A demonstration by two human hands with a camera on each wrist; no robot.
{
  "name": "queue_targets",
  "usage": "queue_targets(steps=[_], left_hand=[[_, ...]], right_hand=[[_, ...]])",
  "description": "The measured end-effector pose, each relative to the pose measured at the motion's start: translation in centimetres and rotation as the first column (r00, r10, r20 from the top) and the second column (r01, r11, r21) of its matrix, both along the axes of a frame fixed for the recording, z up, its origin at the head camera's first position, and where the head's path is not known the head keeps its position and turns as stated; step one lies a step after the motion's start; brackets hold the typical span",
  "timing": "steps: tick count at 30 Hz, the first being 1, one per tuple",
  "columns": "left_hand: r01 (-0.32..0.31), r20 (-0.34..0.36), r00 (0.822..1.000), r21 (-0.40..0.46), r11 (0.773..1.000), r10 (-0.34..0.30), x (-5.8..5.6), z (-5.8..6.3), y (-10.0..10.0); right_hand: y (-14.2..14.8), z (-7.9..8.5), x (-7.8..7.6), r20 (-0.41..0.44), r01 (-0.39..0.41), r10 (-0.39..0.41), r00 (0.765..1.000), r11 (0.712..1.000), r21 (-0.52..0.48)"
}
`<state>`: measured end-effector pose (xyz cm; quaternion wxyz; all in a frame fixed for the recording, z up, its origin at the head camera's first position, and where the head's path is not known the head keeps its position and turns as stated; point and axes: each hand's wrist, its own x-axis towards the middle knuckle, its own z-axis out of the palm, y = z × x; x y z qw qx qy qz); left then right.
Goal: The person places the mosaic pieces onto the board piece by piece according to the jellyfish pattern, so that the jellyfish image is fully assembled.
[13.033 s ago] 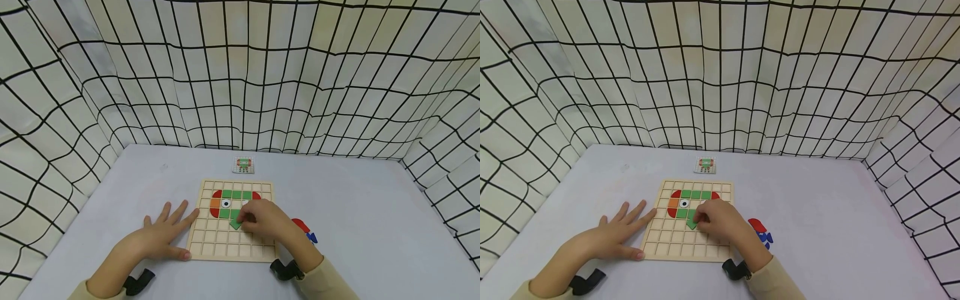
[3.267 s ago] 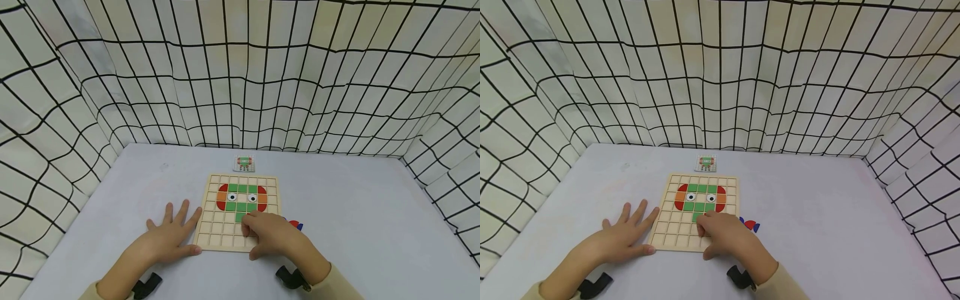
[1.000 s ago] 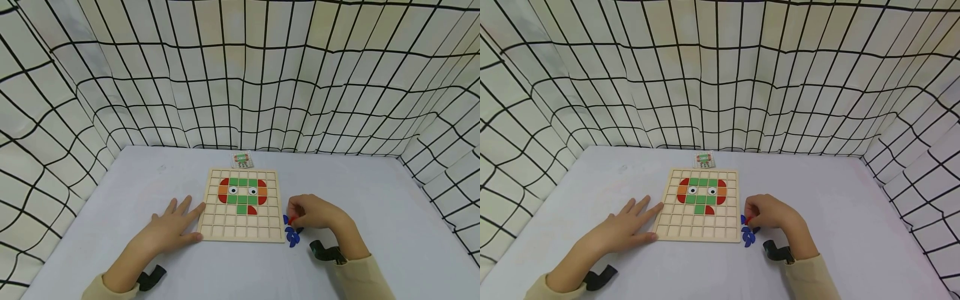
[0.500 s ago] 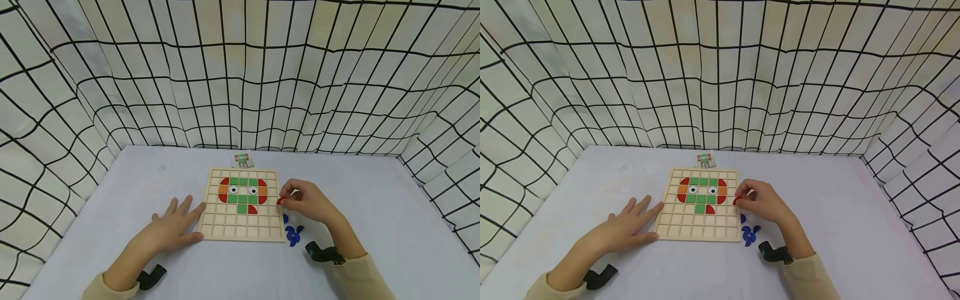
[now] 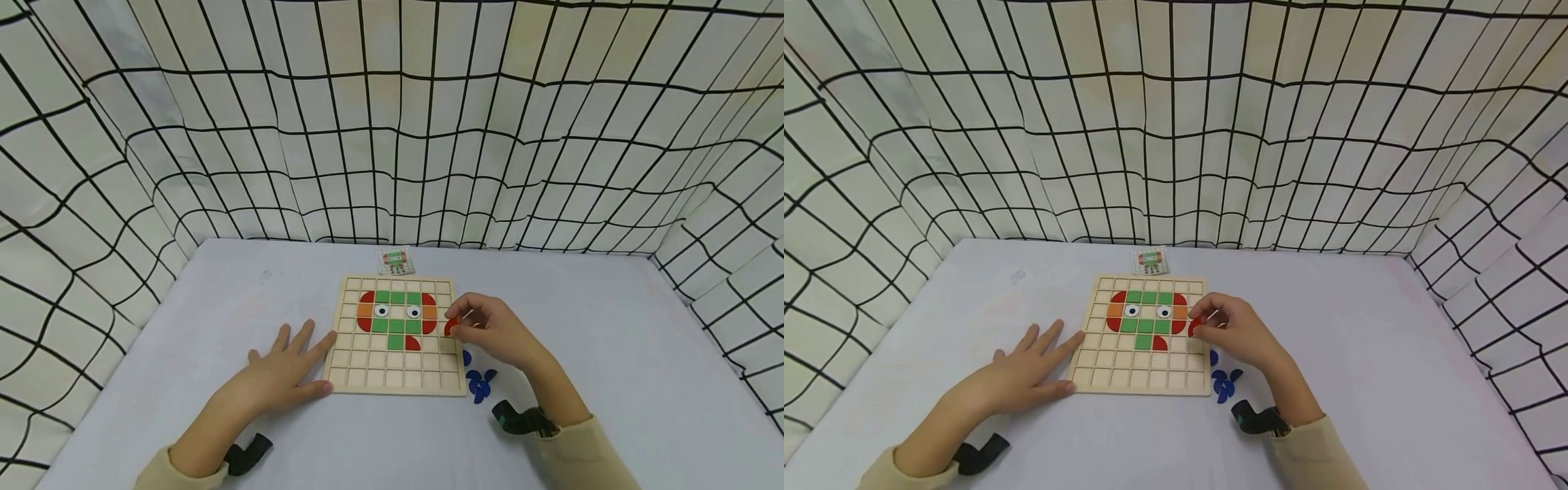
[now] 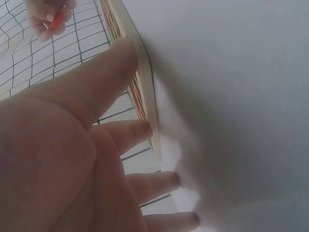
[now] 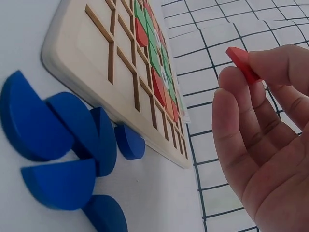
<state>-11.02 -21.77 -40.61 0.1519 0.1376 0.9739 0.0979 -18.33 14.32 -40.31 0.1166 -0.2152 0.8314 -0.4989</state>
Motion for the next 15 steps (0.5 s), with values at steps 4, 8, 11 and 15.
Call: queue_targets(steps=[4, 8, 11, 15], left_hand=[[-0.002, 0.001, 1.000, 0.003, 1.000, 0.002, 0.1, 0.0, -0.1], [-0.006, 0.005, 1.000, 0.005, 1.000, 0.006, 0.1, 0.2, -0.1], [-0.010, 0.013, 1.000, 0.004, 1.000, 0.010, 0.1, 0.2, -0.1], [-0.009, 0.022, 1.000, 0.002, 1.000, 0.009, 0.0, 0.1, -0.1]], right_hand=[[-0.3, -0.1, 0.0, 0.011, -0.005, 0.005, 1.000, 1.000, 0.010], [-0.6, -0.2, 0.0, 0.020, -0.012, 0.012, 1.000, 1.000, -0.007], [-0.8, -0.4, 0.0, 0.027, -0.024, 0.025, 0.999, 1.000, -0.020], [-1.2, -0.5, 0.1, 0.009, -0.041, 0.041, 0.999, 0.999, -0.009]])
